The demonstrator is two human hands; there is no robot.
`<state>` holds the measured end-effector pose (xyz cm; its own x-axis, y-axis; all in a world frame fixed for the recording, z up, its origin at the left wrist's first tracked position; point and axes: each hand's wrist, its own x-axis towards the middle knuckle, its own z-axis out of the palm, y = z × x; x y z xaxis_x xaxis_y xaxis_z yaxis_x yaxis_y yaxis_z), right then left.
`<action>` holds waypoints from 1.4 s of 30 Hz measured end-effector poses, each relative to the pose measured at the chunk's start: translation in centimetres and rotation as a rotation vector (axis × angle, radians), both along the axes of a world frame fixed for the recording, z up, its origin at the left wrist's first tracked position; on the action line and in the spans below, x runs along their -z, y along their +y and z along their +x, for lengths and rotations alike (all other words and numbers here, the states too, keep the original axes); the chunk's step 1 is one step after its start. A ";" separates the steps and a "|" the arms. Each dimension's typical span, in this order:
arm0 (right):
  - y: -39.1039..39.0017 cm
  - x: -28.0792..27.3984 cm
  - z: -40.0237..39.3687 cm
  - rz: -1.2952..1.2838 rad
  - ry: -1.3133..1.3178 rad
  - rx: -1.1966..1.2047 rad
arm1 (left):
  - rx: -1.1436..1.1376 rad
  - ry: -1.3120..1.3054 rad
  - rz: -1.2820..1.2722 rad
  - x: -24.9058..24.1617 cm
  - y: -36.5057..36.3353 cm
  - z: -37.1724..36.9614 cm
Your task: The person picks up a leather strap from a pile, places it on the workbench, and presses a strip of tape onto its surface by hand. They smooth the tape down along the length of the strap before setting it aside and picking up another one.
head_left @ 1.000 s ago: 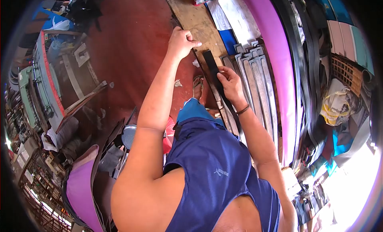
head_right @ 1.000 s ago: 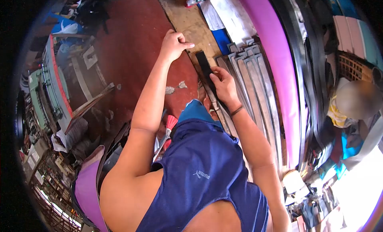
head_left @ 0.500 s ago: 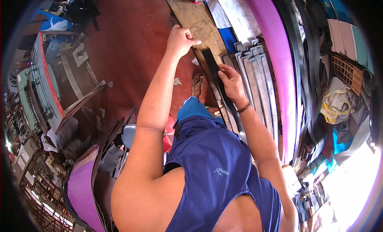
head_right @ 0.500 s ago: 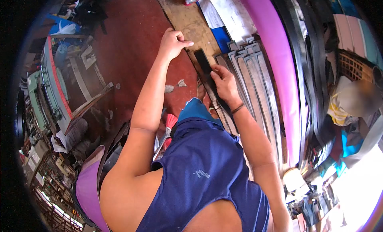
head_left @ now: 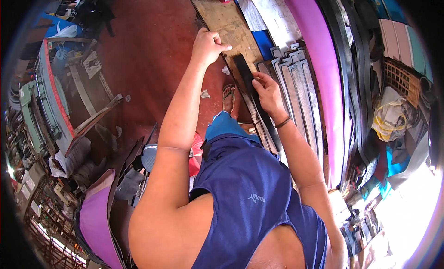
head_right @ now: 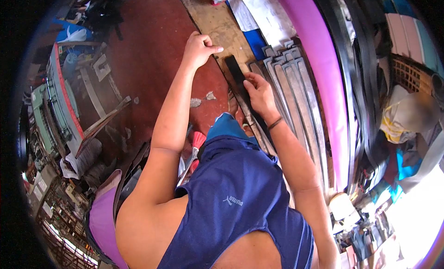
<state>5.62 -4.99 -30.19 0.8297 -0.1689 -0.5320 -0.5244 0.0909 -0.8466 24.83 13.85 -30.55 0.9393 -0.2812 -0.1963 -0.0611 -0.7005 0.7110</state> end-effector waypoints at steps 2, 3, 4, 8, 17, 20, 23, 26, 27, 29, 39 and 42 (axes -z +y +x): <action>0.0 0.2 0.0 0.002 -0.014 0.005 | 0.000 0.006 0.001 -0.1 0.0 0.1; 0.1 0.3 0.0 -0.012 -0.023 0.003 | 0.004 0.007 0.002 -0.1 0.0 0.1; 0.0 0.4 0.0 -0.027 -0.033 0.001 | 0.006 0.008 0.003 -0.1 0.0 0.1; 0.0 1.0 -0.2 -0.032 -0.040 0.017 | 0.001 -0.004 -0.014 0.0 0.0 0.1; 0.0 0.7 -0.1 -0.089 -0.029 0.001 | 0.028 -0.047 -0.032 0.2 0.1 0.2; 0.0 1.7 -0.3 -0.073 -0.042 0.013 | 0.031 -0.045 -0.015 0.1 0.1 0.2; 0.0 2.0 -0.4 -0.048 -0.039 0.023 | 0.029 0.010 0.037 -0.2 -0.1 0.3; 0.2 1.6 -0.4 -0.084 -0.044 0.019 | 0.051 -0.023 0.074 -0.2 -0.1 0.4; 0.3 1.4 -0.3 -0.081 -0.053 0.028 | 0.057 -0.021 0.091 -0.3 -0.1 0.4; 0.4 1.1 -0.2 -0.111 -0.062 0.025 | 0.070 -0.020 0.126 -0.4 -0.2 0.4; 0.4 -0.2 0.2 -0.209 -0.038 -0.018 | 0.141 -0.028 0.189 -0.3 0.0 1.0; 0.5 -1.0 0.1 -0.235 -0.047 -0.019 | 0.175 -0.007 0.241 -0.6 0.0 1.3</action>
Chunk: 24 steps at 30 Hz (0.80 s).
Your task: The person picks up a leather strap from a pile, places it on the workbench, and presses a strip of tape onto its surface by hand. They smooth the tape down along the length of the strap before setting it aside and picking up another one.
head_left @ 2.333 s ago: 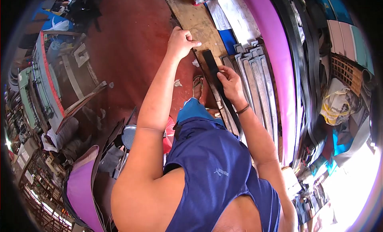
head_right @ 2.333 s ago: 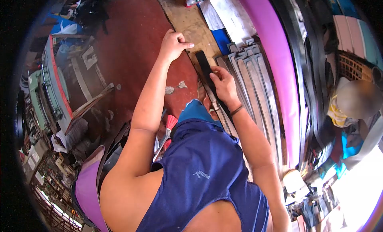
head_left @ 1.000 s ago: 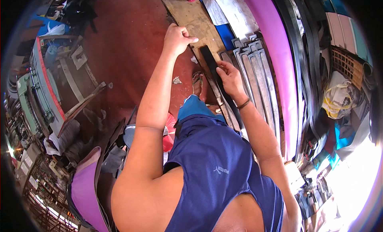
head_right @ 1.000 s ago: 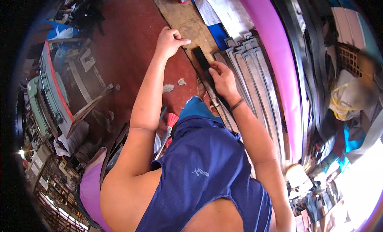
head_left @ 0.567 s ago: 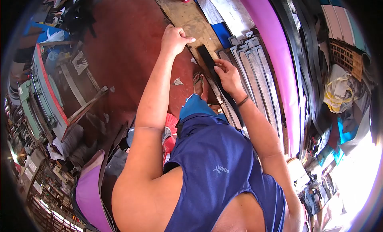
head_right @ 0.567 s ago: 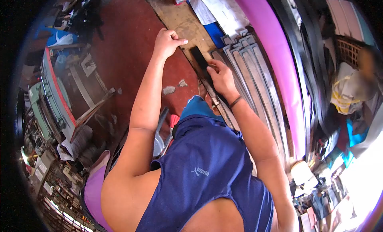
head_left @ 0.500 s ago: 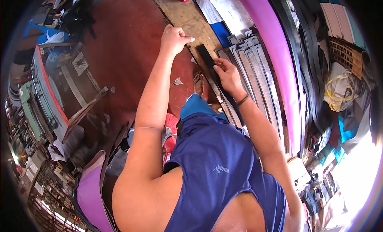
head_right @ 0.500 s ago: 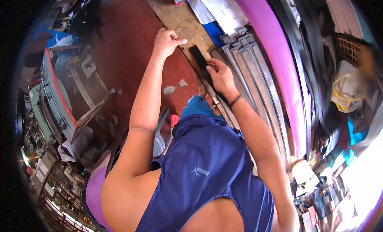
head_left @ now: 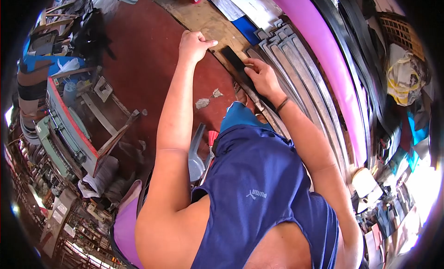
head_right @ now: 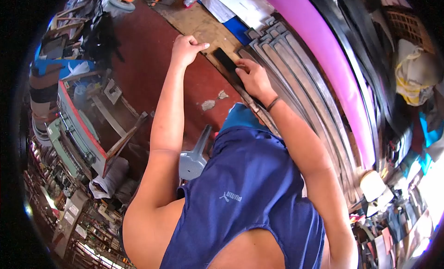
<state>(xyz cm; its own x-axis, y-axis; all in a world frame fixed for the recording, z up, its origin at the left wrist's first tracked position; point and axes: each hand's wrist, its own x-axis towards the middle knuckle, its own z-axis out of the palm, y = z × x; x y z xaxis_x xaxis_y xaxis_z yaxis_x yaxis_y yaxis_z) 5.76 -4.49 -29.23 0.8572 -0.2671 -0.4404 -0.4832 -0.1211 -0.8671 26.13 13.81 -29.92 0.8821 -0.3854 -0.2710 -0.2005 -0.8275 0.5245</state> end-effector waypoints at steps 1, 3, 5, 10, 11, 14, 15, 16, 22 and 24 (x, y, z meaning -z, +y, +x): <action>0.0 0.2 0.0 -0.005 -0.015 0.001 | 0.016 0.011 0.016 0.0 0.1 0.3; 0.0 0.4 0.1 -0.020 -0.027 0.001 | 0.045 0.016 0.042 -0.1 0.0 0.4; 0.1 0.4 0.0 -0.040 -0.022 0.000 | 0.073 0.005 0.062 -0.7 -0.1 0.4; 0.0 -0.2 0.2 -0.076 -0.010 -0.032 | 0.123 0.084 0.197 -3.8 -1.3 -0.7; 0.1 -0.4 0.3 -0.086 -0.016 -0.025 | 0.136 0.090 0.240 -4.2 -1.5 -0.9; 0.3 0.5 0.1 -0.103 -0.049 0.004 | 0.190 -0.024 0.285 -2.9 -1.7 -1.4; 0.3 0.4 0.1 -0.116 -0.052 0.003 | 0.192 -0.033 0.323 -2.7 -1.9 -1.5; 0.4 0.3 0.0 -0.128 -0.053 0.002 | 0.196 -0.042 0.361 -2.6 -2.1 -1.6; 0.5 -0.5 0.3 -0.166 -0.046 0.008 | 0.229 -0.039 0.460 -3.6 -3.0 -1.8; 0.5 -0.5 0.3 -0.185 -0.065 0.007 | 0.237 -0.036 0.478 -3.7 -3.1 -1.9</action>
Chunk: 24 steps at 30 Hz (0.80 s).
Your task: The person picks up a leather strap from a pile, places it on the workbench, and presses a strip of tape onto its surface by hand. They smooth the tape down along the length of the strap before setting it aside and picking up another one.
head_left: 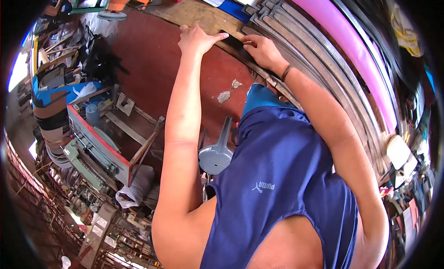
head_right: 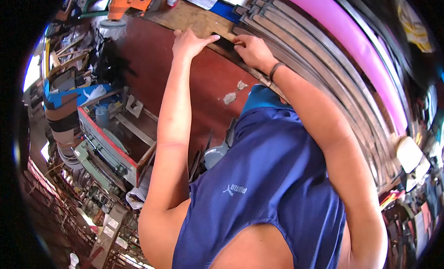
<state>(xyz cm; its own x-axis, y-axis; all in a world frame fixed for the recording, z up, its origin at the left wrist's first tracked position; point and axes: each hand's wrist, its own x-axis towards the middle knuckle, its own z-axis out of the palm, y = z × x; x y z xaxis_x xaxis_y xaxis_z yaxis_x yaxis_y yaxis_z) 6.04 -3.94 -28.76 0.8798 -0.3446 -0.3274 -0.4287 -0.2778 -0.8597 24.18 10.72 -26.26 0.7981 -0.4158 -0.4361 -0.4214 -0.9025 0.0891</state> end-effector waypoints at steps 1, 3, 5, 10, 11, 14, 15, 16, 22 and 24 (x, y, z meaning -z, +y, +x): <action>0.0 0.0 0.0 -0.017 0.007 -0.011 | 0.003 -0.007 0.012 0.3 0.0 0.1; 0.0 0.4 -0.1 -0.038 -0.017 -0.014 | 0.005 -0.028 0.018 0.8 0.0 0.1; 0.1 0.7 0.0 -0.050 -0.034 -0.004 | 0.002 -0.056 0.008 1.1 0.1 0.1; -0.1 0.2 -0.1 -0.034 -0.006 -0.027 | 0.001 -0.042 -0.042 0.7 0.1 -0.1; -0.1 0.2 -0.2 -0.027 0.006 -0.033 | -0.011 -0.040 -0.053 0.4 0.0 -0.2; -0.5 0.3 -1.0 0.038 0.014 -0.036 | 0.021 -0.088 -0.080 1.4 0.3 0.1; -0.9 0.3 -1.5 0.031 0.005 -0.040 | 0.026 -0.101 -0.085 1.6 0.4 0.2; -1.2 0.2 -2.6 0.028 -0.002 -0.044 | 0.031 -0.112 -0.087 1.7 0.5 0.0; -2.5 -2.1 -7.2 0.054 0.024 -0.101 | -0.013 -0.047 -0.038 1.0 0.1 -0.1; -2.4 -1.7 -8.0 0.078 -0.011 -0.089 | -0.024 -0.044 -0.029 0.9 0.0 -0.1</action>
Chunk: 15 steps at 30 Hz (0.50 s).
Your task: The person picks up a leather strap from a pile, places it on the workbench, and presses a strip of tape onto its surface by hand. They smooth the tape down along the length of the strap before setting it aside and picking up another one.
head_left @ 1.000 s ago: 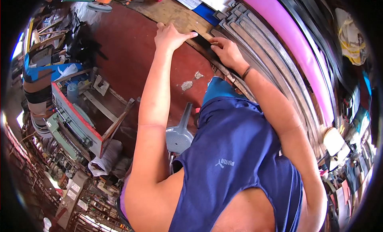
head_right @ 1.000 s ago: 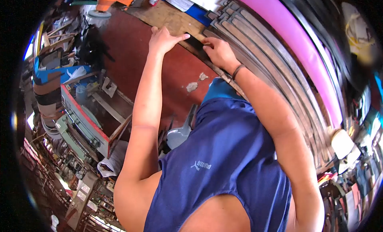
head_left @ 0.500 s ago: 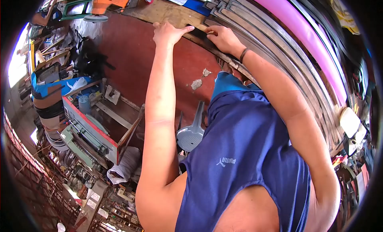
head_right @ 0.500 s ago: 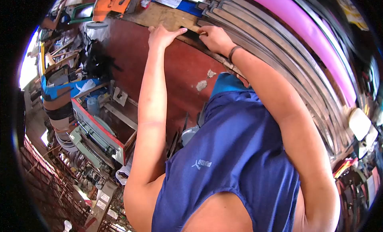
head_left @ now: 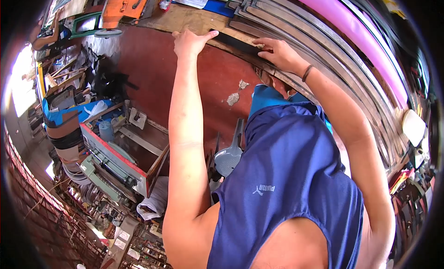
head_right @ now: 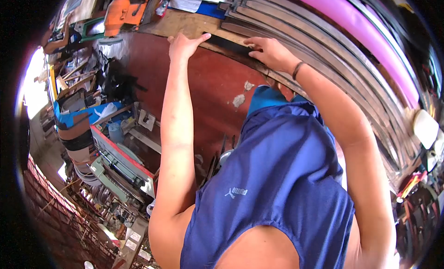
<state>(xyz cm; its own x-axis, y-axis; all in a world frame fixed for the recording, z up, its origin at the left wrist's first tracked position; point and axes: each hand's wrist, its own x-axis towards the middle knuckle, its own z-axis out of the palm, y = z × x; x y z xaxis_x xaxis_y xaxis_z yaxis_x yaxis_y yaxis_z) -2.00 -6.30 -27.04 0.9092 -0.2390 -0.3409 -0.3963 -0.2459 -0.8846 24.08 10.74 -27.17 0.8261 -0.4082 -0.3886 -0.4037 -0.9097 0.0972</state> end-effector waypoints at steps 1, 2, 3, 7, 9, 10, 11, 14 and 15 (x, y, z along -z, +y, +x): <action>0.2 0.3 -0.2 -0.006 -0.019 0.011 | 0.004 -0.010 0.007 0.3 0.0 0.1; 0.3 0.8 -0.3 -0.012 -0.038 0.021 | 0.008 -0.019 0.013 0.5 0.1 0.2; 0.5 1.1 -0.4 -0.018 -0.056 0.031 | 0.010 -0.029 -0.001 0.7 0.2 0.1; 0.8 1.6 -0.5 -0.065 -0.067 0.061 | -0.014 -0.060 -0.029 -0.5 0.0 -1.0; 0.9 1.8 -0.5 -0.074 -0.070 0.077 | -0.019 -0.111 -0.043 -1.0 0.0 -2.1; 1.0 1.9 -0.5 -0.067 -0.056 0.089 | -0.010 -0.158 -0.058 -0.8 0.2 -2.6; 1.2 2.0 -0.5 -0.060 -0.042 0.101 | -0.003 -0.204 -0.074 -0.6 0.4 -3.1; 1.1 1.5 -0.4 -0.069 -0.033 0.102 | 0.013 -0.287 -0.091 -0.1 0.8 -4.2; 1.1 1.3 -0.4 -0.076 -0.034 0.096 | 0.018 -0.308 -0.099 -0.1 0.8 -4.4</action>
<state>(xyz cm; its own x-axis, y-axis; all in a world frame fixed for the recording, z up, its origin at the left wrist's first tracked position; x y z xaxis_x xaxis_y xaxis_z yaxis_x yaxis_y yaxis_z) -2.37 -5.20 -28.35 0.8915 -0.3498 -0.2879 -0.3915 -0.2751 -0.8781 19.66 11.55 -27.06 0.8908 -0.4475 -0.0789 -0.4442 -0.8942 0.0559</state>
